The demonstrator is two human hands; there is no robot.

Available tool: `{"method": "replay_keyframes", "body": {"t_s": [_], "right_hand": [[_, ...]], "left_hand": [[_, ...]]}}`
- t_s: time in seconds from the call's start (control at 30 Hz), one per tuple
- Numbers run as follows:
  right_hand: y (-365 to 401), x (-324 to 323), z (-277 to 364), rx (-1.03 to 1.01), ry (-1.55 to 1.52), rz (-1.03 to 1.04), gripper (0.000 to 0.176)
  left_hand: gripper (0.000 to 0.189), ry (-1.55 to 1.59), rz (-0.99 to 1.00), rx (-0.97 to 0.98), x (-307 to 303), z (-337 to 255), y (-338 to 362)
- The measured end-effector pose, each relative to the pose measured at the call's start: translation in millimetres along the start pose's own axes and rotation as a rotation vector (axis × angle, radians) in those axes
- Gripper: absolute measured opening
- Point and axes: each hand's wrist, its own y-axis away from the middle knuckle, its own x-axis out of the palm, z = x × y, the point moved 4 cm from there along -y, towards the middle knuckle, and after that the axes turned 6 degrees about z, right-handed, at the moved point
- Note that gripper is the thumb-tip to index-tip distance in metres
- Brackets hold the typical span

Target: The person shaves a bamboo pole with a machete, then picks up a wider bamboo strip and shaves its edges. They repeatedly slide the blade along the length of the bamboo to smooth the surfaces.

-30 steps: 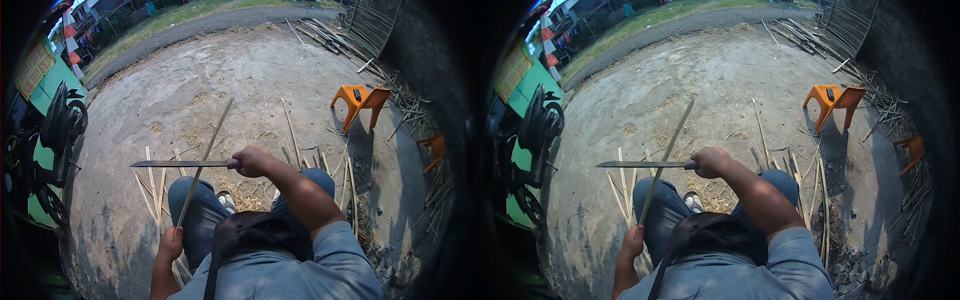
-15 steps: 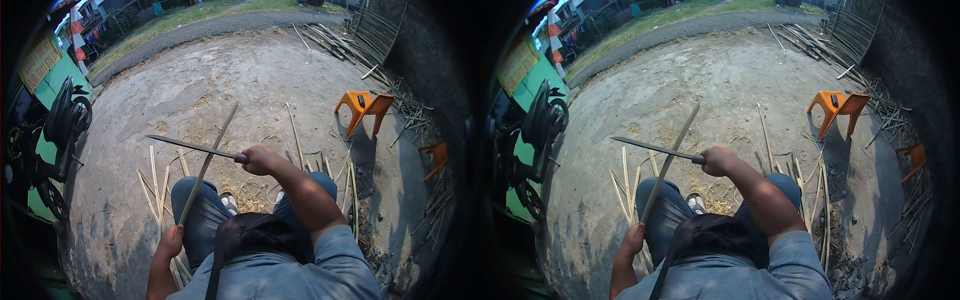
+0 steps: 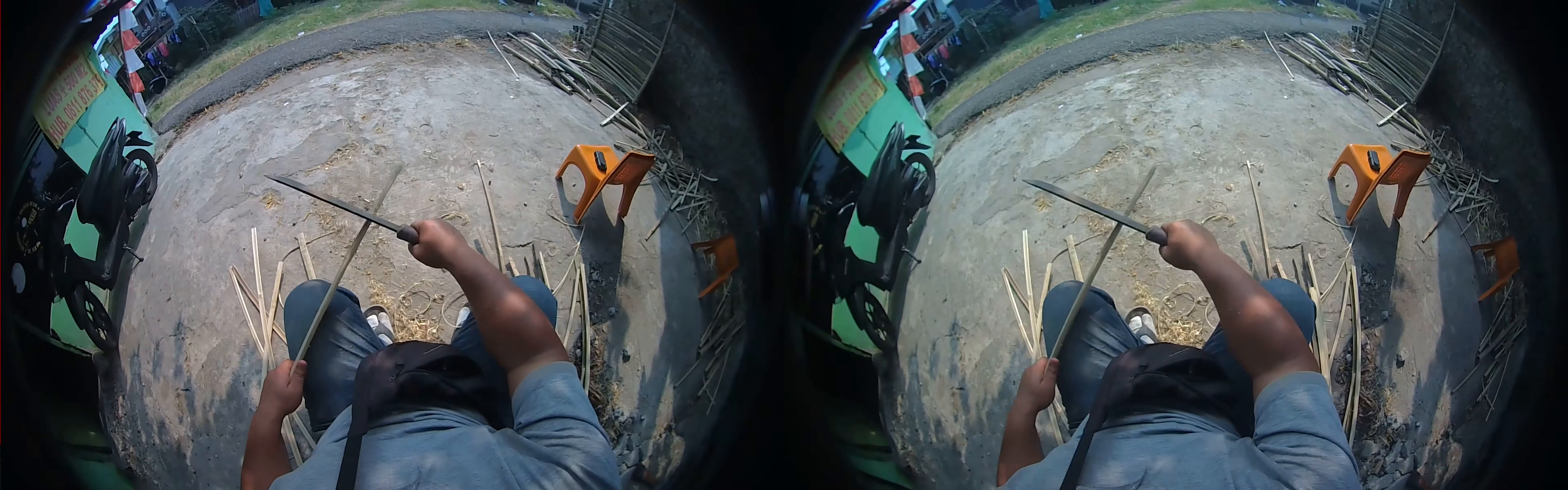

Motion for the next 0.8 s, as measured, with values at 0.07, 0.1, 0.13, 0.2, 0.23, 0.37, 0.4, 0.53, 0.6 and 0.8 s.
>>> {"method": "replay_keyframes", "body": {"t_s": [0.07,0.1,0.13,0.2,0.23,0.37,0.4,0.53,0.6,0.8], "right_hand": [[8,1,1,-0.046,0.027,0.018,0.019],[12,4,9,-0.064,0.077,0.058,0.021],[18,7,19,-0.082,0.127,0.101,0.023],[34,8,41,-0.138,0.198,0.157,0.02],[31,17,43,-0.176,0.243,0.15,0.019],[29,14,51,-0.239,0.272,0.055,0.019],[24,14,47,-0.223,0.234,0.028,0.019],[-4,19,8,-0.137,0.071,-0.119,0.017],[-4,13,-1,-0.041,-0.074,-0.17,0.014],[3,11,0,-0.105,-0.051,-0.026,0.019]], "left_hand": [[0.069,-0.006,-0.01,0.024,0,-3,-4],[0.069,0.0,-0.009,0.025,0,-7,-3],[0.069,0.007,-0.008,0.023,1,-10,-2],[0.069,0.0,0.02,0.005,1,-10,-3],[0.069,-0.004,0.03,-0.004,1,-10,-3],[0.071,0.02,-0.018,0.045,5,0,-3],[0.071,0.021,-0.022,0.046,5,1,-3],[0.071,0.029,0.004,0.041,2,-1,-3],[0.071,0.007,-0.003,0.033,1,-2,-2],[0.07,0.013,0.007,0.037,0,-5,-3]]}}
